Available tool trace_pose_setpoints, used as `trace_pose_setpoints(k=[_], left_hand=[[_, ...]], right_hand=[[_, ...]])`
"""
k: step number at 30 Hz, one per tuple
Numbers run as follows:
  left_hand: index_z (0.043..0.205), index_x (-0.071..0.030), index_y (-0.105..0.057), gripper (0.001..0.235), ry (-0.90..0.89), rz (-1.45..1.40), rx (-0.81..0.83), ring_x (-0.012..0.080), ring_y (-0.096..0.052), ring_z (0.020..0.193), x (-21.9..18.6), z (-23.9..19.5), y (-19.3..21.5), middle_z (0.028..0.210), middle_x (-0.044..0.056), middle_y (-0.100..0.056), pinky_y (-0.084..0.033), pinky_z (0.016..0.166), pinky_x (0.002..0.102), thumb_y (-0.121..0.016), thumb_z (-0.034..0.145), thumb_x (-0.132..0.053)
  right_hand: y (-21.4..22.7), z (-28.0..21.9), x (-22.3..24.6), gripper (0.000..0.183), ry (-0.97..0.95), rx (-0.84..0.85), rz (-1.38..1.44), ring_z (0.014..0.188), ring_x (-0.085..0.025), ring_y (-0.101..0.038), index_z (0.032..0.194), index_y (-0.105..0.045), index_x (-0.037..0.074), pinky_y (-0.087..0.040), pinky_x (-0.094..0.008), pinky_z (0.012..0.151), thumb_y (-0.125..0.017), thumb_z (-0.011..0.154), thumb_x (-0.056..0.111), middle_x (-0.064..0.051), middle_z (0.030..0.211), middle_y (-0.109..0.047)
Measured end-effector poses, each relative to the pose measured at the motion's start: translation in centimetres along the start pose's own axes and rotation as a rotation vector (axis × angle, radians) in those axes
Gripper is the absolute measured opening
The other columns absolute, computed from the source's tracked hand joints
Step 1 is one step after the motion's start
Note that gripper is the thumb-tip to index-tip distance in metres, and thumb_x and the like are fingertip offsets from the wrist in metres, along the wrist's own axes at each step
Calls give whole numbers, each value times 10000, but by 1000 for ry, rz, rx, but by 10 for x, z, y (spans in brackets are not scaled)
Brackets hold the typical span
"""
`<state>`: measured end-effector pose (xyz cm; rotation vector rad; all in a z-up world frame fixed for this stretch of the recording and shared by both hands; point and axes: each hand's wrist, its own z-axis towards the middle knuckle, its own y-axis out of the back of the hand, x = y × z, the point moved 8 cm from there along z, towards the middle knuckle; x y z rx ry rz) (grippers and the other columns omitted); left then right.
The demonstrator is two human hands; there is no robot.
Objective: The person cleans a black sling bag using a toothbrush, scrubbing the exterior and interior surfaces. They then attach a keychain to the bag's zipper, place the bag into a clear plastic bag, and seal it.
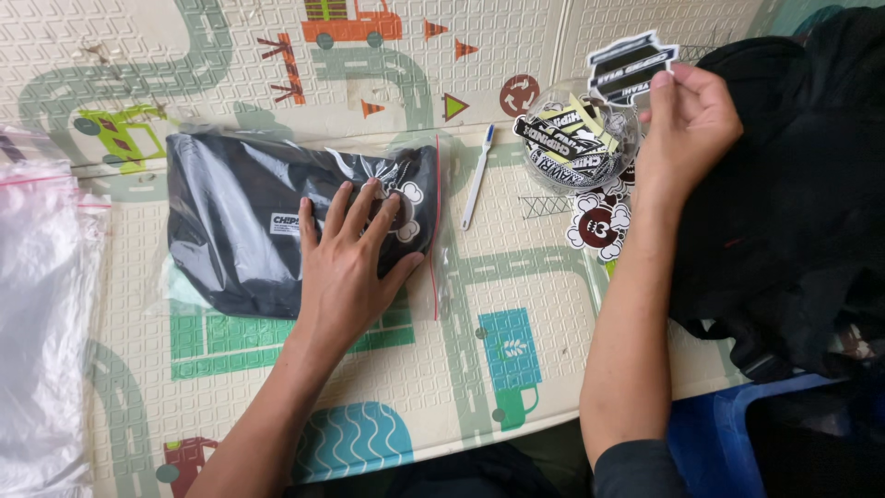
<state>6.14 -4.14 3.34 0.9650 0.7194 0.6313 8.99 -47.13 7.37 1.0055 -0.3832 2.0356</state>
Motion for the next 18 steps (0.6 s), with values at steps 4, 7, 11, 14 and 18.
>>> trace_pose_setpoints(k=[4,7,11,14,18], left_hand=[[1551,-152,-665,737,34,-7,-46,409,-538,1580,0,2,5,1661,118,-654,-292,1290,733,-813,1000,-618],[1502,-159,-684,663,43,-20,-63,407,-549,1568,0,1,5,1643,109,-665,-300,1285,737,-839,992,-553],[1371,-153,-747,425,50,-32,-113,398,-596,1519,0,1,9,1582,77,-702,-327,1268,724,-834,1024,-382],[1325,-145,-810,394,42,-54,-165,399,-639,1471,2,0,9,1510,89,-753,-333,1276,716,-870,1013,-380],[1276,-177,-841,314,36,-105,-219,407,-660,1446,8,-1,3,1434,47,-808,-365,1257,669,-917,1021,-343]], right_hand=[[3,-2,-8,97,-81,-49,92,720,-157,-710,1189,-714,3,-581,-285,723,-765,1141,70,-129,907,-798],[-3,-7,-6,96,-172,-14,117,738,-174,-769,1228,-657,43,-548,-274,675,-705,1174,107,-122,878,-786],[-12,-11,-1,57,-252,37,136,698,-140,-697,1205,-693,44,-593,-271,569,-721,1158,32,-125,894,-770],[-39,-25,37,83,-302,247,103,783,-142,-757,1226,-720,53,-616,-229,507,-692,1185,-13,-122,1120,-824],[-78,-53,67,137,-368,570,-45,525,-155,-706,1297,-779,53,-422,-208,316,-683,1201,63,-143,1103,-838]])
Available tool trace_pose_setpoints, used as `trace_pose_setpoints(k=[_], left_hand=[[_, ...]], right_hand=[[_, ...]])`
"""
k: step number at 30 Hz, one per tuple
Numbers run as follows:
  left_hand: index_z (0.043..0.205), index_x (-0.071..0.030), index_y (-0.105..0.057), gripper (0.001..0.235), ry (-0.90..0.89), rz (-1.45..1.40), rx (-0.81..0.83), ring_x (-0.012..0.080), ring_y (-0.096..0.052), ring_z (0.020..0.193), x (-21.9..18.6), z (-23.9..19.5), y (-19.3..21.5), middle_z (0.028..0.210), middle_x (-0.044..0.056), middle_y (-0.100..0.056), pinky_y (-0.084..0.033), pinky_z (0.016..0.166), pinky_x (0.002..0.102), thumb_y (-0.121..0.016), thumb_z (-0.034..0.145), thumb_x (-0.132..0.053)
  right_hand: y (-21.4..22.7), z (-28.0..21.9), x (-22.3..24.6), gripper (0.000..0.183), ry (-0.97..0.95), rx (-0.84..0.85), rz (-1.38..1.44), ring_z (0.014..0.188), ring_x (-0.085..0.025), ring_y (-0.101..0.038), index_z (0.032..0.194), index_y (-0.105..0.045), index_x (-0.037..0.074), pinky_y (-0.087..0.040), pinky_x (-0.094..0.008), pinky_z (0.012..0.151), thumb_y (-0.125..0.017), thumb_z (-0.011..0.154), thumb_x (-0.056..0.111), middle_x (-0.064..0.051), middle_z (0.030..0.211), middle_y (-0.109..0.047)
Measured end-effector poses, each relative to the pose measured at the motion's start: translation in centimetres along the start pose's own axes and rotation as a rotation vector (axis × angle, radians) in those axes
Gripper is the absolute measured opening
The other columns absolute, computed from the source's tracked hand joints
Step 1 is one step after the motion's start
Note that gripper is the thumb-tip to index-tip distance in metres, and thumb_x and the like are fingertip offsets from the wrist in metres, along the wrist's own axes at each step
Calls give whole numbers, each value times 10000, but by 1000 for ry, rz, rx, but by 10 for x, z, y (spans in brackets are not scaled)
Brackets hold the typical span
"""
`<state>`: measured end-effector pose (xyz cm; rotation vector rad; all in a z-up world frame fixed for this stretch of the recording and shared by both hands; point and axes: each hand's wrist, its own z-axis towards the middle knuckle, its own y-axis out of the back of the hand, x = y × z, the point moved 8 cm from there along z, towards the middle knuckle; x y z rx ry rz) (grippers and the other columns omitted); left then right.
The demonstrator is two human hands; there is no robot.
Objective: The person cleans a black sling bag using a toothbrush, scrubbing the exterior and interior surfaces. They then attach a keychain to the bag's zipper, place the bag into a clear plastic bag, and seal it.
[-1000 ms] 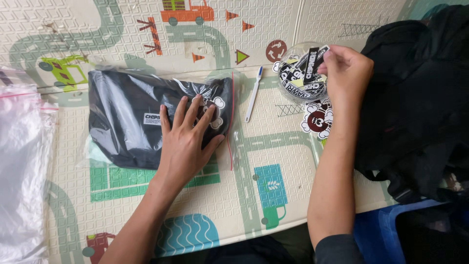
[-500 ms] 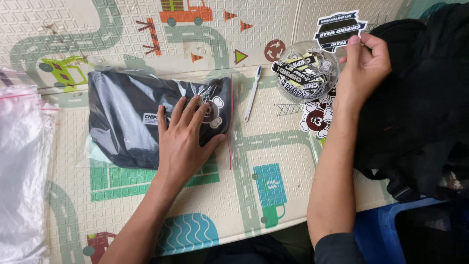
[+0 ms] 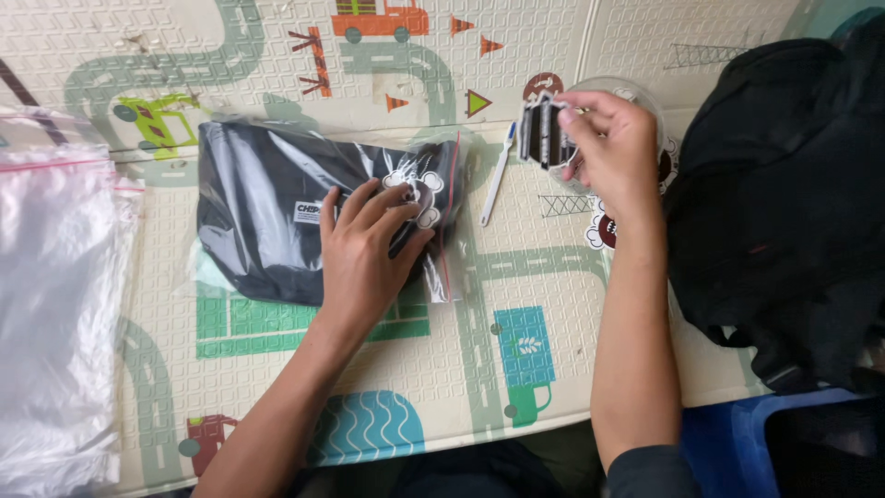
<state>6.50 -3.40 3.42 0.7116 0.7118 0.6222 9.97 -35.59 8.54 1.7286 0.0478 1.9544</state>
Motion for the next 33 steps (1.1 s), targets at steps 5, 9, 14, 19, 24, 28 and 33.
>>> trace_pose_setpoints(k=[5,9,14,19,24,28,33], left_hand=[[1060,-294,-873,152,86,-150,-94,245,-731,1352,14,-4,-10,1265,-107,-844,-357,1280,602,-926,1012,-428],[1073,-205,-911,51,136,-286,-145,298,-786,1234,9,4,10,1154,-3,-876,-375,1237,631,-895,1052,-248],[1160,-227,-914,109,138,-459,-237,262,-801,1218,11,8,22,1173,-12,-880,-396,1216,597,-877,1066,-269],[1176,-191,-905,116,119,-499,-298,300,-795,1211,6,8,32,1211,23,-871,-405,1202,609,-861,1075,-225],[1199,-175,-898,126,105,-522,-353,326,-792,1196,6,7,37,1239,41,-861,-421,1187,618,-838,1090,-192],[1201,-163,-889,129,58,-503,-384,331,-789,1203,1,7,39,1250,51,-853,-415,1191,626,-849,1081,-185],[1200,-188,-885,128,33,-442,-404,301,-785,1209,-9,5,42,1260,14,-851,-414,1216,597,-853,1079,-216]], right_hand=[[-56,-15,-5,280,-2,427,107,543,-192,-724,1394,-733,-80,-587,-246,390,-676,1133,4,-204,1044,-794],[-74,-8,-31,347,6,541,109,669,-74,-712,1417,-740,-64,-615,-184,475,-753,1077,6,-109,1026,-757],[-104,-22,-3,350,14,491,238,546,-109,-698,1306,-710,-81,-630,-249,425,-871,1047,91,-180,982,-818],[-168,-34,-28,183,53,483,281,571,-84,-720,1213,-753,-19,-602,-206,432,-811,1040,-1,-83,895,-784],[-193,-61,-9,226,-48,553,351,613,-80,-745,1022,-768,12,-593,-202,475,-967,917,35,-68,803,-808],[-208,-62,12,341,51,639,356,871,-126,-775,1160,-795,-7,-679,-296,786,-952,862,-61,-128,941,-834],[-214,-56,-79,113,144,740,352,904,-262,-832,1008,-779,-32,-645,-257,912,-776,919,-103,-224,964,-828]])
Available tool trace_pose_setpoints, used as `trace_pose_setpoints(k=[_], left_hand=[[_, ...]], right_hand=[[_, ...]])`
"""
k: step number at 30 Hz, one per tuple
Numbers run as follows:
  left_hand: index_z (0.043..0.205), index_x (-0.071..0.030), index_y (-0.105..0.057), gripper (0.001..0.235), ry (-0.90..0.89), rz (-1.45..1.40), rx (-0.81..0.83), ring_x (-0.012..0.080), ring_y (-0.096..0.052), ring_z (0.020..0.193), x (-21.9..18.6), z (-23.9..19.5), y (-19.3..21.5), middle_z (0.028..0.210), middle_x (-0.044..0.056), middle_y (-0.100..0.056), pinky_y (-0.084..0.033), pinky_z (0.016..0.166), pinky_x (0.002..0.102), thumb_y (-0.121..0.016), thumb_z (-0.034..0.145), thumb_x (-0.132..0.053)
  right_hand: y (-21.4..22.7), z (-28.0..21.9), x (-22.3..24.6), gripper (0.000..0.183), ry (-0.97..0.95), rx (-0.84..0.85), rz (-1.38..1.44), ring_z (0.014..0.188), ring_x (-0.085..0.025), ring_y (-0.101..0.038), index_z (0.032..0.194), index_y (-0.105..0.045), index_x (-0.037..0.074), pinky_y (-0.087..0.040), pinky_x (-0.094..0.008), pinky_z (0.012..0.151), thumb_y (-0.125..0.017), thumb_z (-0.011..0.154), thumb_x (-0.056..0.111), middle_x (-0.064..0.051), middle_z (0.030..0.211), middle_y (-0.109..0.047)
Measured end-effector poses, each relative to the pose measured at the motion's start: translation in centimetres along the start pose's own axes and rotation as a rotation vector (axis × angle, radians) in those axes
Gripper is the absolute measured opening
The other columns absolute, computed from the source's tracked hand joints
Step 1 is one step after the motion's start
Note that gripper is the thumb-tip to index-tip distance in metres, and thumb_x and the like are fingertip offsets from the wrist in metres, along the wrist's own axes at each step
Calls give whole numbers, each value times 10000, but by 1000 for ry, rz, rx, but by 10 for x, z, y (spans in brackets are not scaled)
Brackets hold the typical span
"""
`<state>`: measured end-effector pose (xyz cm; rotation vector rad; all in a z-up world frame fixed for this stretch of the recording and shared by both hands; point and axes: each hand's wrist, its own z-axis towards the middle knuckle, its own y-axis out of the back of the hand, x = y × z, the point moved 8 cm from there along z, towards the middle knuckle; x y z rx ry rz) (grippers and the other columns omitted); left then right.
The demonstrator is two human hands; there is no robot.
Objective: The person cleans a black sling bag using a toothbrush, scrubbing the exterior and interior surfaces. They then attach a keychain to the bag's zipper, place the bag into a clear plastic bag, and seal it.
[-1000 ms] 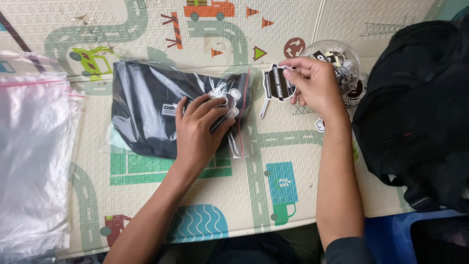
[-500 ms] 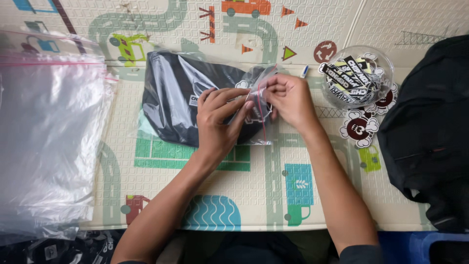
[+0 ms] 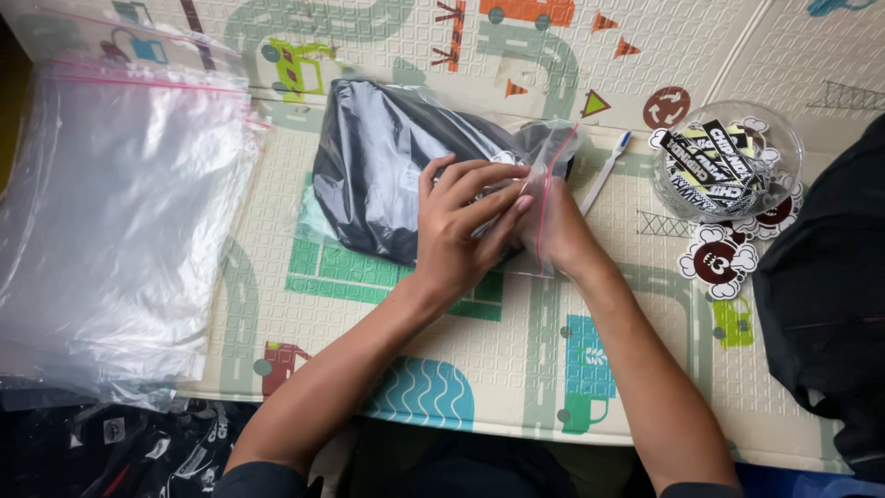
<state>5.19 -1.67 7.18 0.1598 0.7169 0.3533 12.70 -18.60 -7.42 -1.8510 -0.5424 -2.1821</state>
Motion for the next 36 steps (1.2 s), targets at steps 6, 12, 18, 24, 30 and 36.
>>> trace_pose_setpoints(k=[6,12,18,24,30,36], left_hand=[[1223,-199,-886,148,9,-9,-1,290,-775,1224,3,-2,-3,1276,19,-844,-397,1243,622,-839,1089,-245],[1247,-177,-885,175,26,-4,44,321,-767,1245,7,-4,-7,1283,69,-835,-372,1263,672,-810,1106,-247],[1282,-201,-864,199,-7,65,79,312,-752,1275,8,-7,-12,1340,45,-813,-373,1265,666,-771,1129,-286],[1756,-215,-485,561,59,205,375,365,-610,1578,13,-15,-28,1621,119,-695,-211,1379,737,-475,1251,-458],[1832,-152,-323,754,-28,375,604,452,-348,1742,16,-33,-48,1831,221,-462,-48,1362,832,-459,1219,-570],[1841,-184,-314,837,-59,457,714,448,-247,1767,23,-38,-57,1882,173,-370,-28,1334,855,-478,1178,-668]], right_hand=[[-10,4,14,124,-61,2,23,918,-245,-830,1057,-782,-21,-651,-264,893,-776,946,-77,-204,1005,-834],[-28,12,28,143,-137,-11,46,935,-226,-827,1115,-786,-7,-658,-273,871,-777,978,-46,-180,1054,-841],[-24,13,43,165,-209,-30,70,952,-206,-825,1173,-790,7,-665,-281,848,-777,1010,-15,-156,1103,-849],[24,-13,57,191,-285,-64,79,969,-187,-823,1232,-794,21,-673,-290,826,-778,1042,17,-131,1152,-856],[92,-35,38,257,-330,-316,-50,885,-320,-846,1357,-741,-72,-735,-433,745,-668,1229,138,-275,1172,-811],[68,-23,36,613,-370,-384,46,1049,-300,-852,1384,-751,-41,-720,-465,856,-507,1258,506,-213,1193,-815]])
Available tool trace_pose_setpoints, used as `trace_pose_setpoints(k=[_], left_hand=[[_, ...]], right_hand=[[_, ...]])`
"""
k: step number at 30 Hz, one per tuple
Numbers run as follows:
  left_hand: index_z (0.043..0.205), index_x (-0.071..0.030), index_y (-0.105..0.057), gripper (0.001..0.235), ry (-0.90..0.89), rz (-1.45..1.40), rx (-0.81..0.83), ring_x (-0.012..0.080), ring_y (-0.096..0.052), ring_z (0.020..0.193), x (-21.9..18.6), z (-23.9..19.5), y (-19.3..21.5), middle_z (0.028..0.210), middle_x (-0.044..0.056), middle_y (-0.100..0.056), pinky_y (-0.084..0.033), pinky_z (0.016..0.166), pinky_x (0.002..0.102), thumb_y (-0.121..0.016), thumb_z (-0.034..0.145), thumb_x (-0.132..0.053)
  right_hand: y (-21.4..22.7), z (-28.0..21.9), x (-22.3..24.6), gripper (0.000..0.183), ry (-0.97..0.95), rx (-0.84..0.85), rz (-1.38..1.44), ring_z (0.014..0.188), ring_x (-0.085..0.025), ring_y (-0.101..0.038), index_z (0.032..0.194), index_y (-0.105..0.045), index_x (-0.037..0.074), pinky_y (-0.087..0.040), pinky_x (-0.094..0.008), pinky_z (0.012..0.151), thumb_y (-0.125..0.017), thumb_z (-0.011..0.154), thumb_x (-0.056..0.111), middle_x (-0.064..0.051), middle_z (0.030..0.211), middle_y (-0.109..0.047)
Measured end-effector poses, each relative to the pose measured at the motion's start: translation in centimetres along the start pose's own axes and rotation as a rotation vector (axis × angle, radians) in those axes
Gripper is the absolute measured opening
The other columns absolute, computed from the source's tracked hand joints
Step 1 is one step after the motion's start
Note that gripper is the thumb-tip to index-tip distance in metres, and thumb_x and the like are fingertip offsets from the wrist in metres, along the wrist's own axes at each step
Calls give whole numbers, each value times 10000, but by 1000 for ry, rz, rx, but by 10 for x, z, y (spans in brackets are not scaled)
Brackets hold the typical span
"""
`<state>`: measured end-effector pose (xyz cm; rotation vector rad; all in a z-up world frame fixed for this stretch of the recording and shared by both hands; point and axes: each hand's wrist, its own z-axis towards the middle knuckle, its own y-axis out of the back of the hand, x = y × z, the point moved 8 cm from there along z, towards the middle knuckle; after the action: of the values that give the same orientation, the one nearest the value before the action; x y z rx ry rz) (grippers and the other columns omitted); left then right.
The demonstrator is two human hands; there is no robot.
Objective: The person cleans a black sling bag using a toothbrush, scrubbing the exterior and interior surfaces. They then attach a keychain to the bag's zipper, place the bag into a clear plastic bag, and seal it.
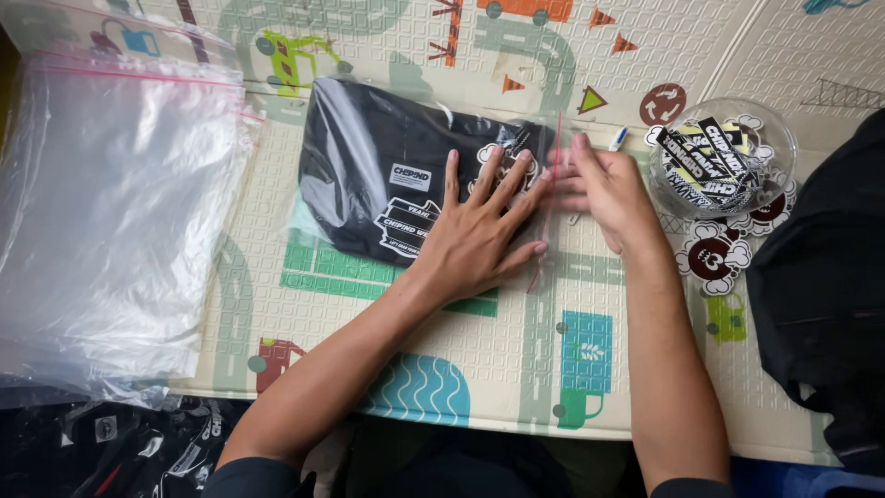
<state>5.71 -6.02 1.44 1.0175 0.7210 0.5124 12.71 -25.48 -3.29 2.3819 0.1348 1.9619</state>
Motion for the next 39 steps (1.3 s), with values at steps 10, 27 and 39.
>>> trace_pose_setpoints(k=[10,27,39], left_hand=[[1699,-174,-576,892,-52,-7,15,486,-264,1733,-8,1,6,1810,194,-455,-56,1299,898,-552,1065,-802],[1339,-108,-817,487,-221,-174,-229,432,-612,1512,-21,0,16,1362,163,-798,-212,1302,819,-662,1117,-513],[1622,-67,-623,598,-63,-57,-165,453,-378,1702,-12,2,19,1762,251,-504,-178,1370,748,-668,1147,-428]], right_hand=[[-1,13,6,334,186,-93,-110,927,-324,-842,1444,-683,-12,-744,-434,754,-542,1142,10,-230,1226,-742],[-14,47,-11,493,428,48,-127,848,-144,-802,1541,-642,34,-692,-322,762,-817,1080,13,-98,1025,-740],[3,51,-28,187,319,-132,-145,494,-115,-667,1177,-779,66,-458,-245,440,-630,1220,172,-83,886,-774]])
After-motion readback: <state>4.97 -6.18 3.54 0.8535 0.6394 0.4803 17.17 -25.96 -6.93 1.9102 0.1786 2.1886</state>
